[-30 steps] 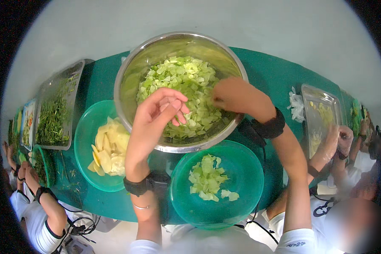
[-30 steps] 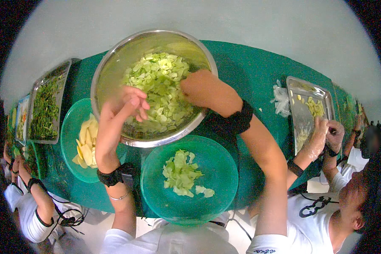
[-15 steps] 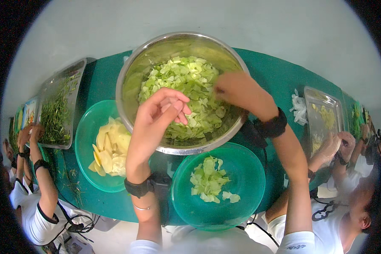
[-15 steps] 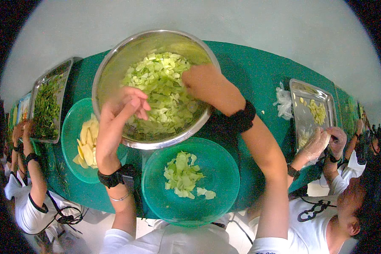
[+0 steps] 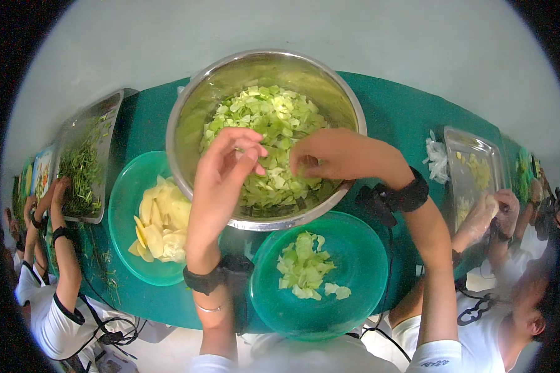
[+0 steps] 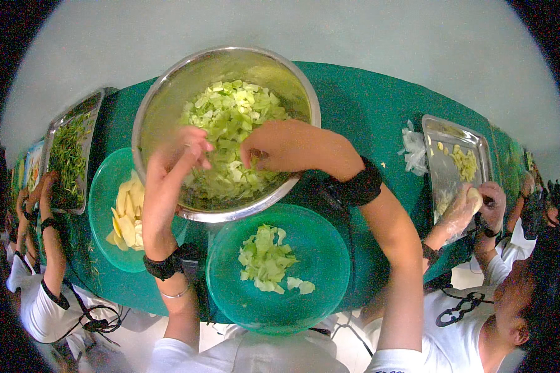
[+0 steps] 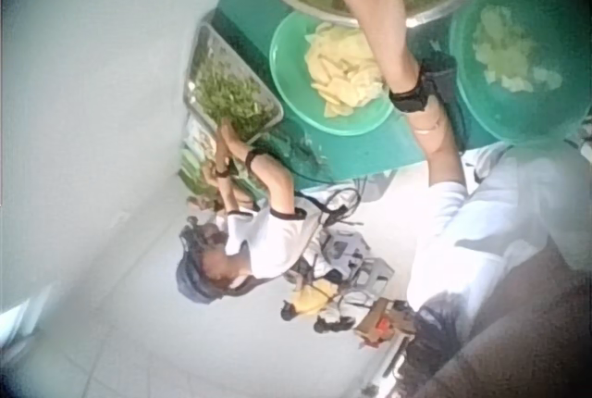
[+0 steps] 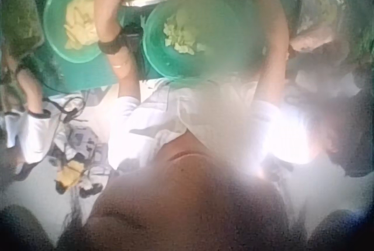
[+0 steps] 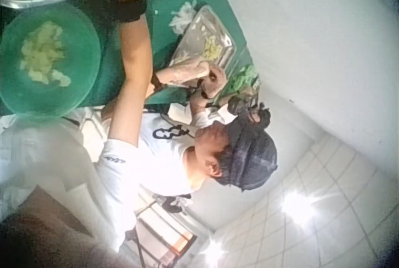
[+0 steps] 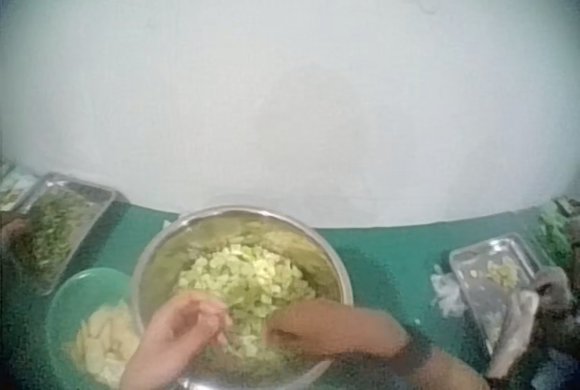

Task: Tearing cabbage leaves into smaller pieces by hand and placing them into a large metal bowl.

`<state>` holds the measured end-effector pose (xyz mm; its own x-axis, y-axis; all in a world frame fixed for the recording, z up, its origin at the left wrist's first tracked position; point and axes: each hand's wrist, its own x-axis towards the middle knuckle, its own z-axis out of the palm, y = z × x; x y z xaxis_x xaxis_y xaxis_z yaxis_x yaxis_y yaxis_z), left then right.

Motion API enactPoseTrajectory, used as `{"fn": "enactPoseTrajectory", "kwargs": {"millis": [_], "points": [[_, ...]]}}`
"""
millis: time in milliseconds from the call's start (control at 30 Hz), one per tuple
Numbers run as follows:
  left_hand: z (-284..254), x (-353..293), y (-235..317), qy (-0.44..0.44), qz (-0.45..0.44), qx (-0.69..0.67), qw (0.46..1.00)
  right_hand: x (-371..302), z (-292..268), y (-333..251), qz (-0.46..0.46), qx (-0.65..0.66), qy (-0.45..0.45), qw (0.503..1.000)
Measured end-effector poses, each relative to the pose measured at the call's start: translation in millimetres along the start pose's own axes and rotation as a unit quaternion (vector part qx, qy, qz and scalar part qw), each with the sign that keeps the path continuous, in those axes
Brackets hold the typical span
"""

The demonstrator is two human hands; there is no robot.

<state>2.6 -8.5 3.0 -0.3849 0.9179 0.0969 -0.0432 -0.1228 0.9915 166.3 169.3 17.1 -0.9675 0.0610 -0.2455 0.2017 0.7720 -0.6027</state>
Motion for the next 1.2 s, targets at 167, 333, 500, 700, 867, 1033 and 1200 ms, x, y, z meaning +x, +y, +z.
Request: {"fn": "enactPoseTrajectory", "kwargs": {"millis": [167,333,500,700,867,1033,1200], "points": [[4.7,-0.1,4.5,0.015,0.020,0.009,1.000,0.0,6.8,22.9,-0.018,-0.104,0.125,0.987],[1.3,1.2,0.0,-0.044,0.005,0.013,0.999,-3.2,3.8,20.2,0.024,-0.078,0.092,0.992],[-0.6,0.1,-1.6,-0.080,-0.021,0.036,0.996,0.3,7.9,18.1,0.062,-0.091,0.123,0.986],[0.9,-0.9,1.1,-0.089,-0.004,0.045,0.995,9.8,16.6,39.1,0.002,-0.100,0.183,0.978],[0.0,-0.3,-0.6,-0.104,-0.002,0.027,0.994,6.9,13.2,28.5,0.066,-0.107,0.172,0.977],[-1.4,5.3,-10.3,-0.118,-0.013,0.033,0.992,5.7,6.8,11.9,0.141,-0.087,0.050,0.985],[-6.9,7.3,-8.5,-0.173,-0.093,0.075,0.978,5.8,8.0,-4.4,-0.002,0.067,-0.077,0.995]]}}
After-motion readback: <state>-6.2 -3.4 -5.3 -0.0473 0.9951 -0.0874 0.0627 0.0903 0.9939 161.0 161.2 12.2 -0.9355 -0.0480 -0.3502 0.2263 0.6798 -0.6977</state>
